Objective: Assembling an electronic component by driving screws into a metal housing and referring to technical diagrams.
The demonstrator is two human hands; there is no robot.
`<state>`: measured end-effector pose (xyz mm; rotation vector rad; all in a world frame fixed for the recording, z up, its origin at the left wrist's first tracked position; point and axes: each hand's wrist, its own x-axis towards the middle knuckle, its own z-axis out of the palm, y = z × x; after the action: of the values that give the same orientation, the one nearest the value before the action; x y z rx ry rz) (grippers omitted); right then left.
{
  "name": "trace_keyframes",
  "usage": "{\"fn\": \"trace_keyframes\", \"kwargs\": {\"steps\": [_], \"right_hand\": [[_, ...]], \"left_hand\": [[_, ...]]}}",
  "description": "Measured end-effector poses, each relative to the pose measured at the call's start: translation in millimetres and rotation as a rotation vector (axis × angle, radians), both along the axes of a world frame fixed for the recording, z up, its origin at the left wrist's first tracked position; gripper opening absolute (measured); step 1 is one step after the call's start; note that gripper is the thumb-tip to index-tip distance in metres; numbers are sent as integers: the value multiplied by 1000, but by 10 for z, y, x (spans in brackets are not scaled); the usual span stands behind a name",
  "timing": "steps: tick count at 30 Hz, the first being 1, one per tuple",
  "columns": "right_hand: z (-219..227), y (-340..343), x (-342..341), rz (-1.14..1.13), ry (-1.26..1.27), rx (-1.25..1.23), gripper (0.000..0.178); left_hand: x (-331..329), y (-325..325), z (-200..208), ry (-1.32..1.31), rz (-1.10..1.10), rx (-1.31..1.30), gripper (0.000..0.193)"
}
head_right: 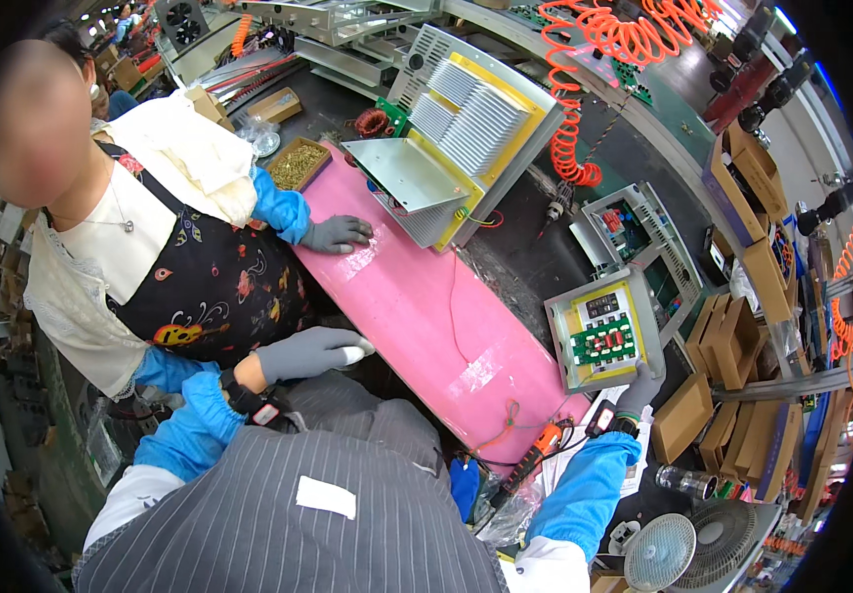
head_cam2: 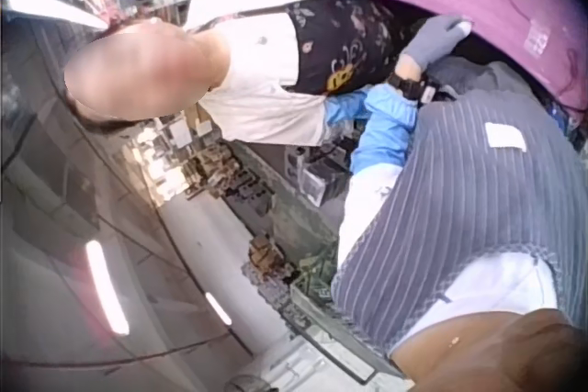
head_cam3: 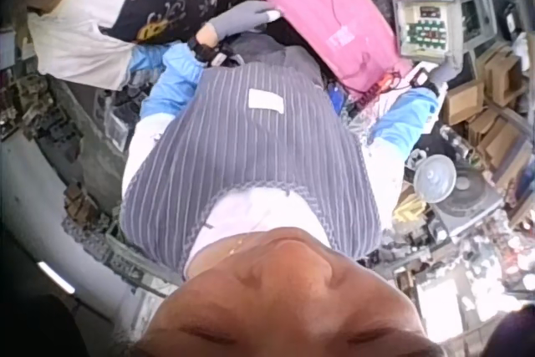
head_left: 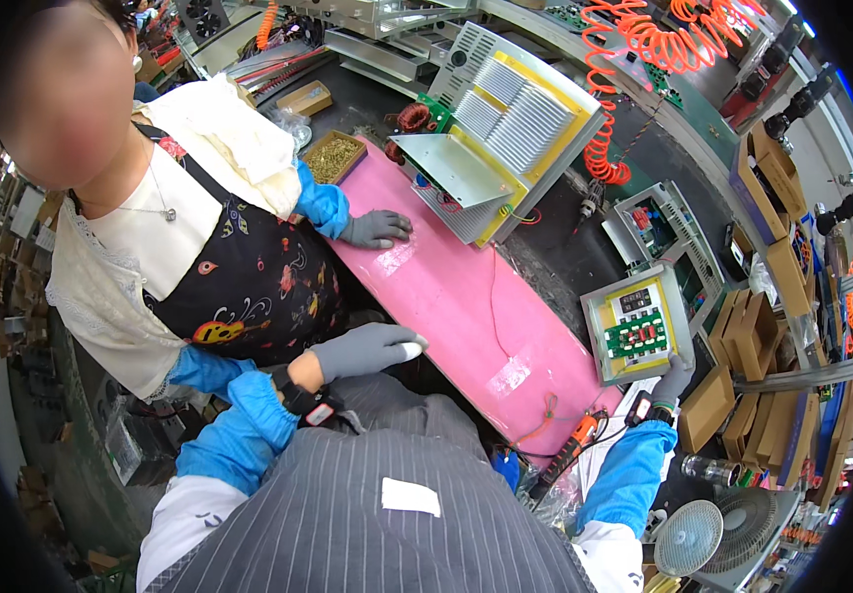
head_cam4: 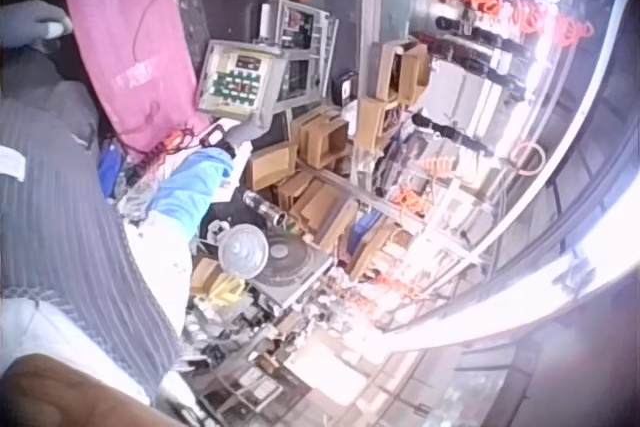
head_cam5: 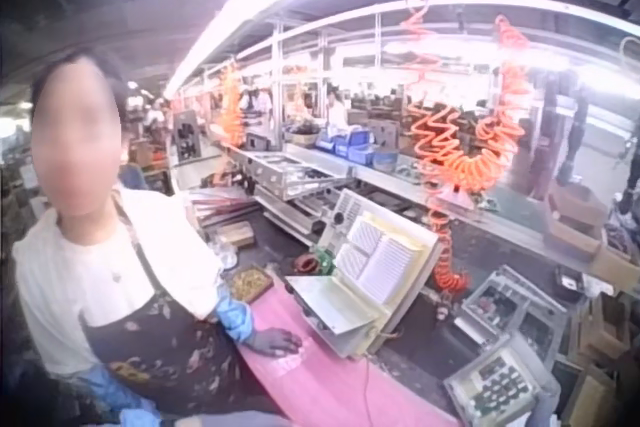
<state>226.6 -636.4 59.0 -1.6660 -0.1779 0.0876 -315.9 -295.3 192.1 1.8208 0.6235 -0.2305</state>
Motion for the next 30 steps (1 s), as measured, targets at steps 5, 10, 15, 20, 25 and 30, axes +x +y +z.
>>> {"fn": "trace_keyframes", "kwargs": {"steps": [5, 10, 15, 20, 25, 30], "right_hand": [[-68, -255, 221, 154, 129, -50, 37], [34, 16, 43, 160, 45, -97, 37], [-143, -260, 144, -26, 172, -78, 40], [-38, 34, 24, -8, 249, -1, 36], [-7, -48, 10, -40, 226, -47, 36], [-16, -75, 4, -7, 181, -31, 39]], "left_hand": [[376, 339, -261, -7, -94, 0, 42], [515, 701, -446, -90, -120, 59, 42], [720, 965, -595, -150, -134, 43, 41], [693, 950, -581, -135, -55, 14, 40], [668, 779, -616, -139, -5, -24, 40], [636, 628, -556, -107, 40, -15, 41]]}}
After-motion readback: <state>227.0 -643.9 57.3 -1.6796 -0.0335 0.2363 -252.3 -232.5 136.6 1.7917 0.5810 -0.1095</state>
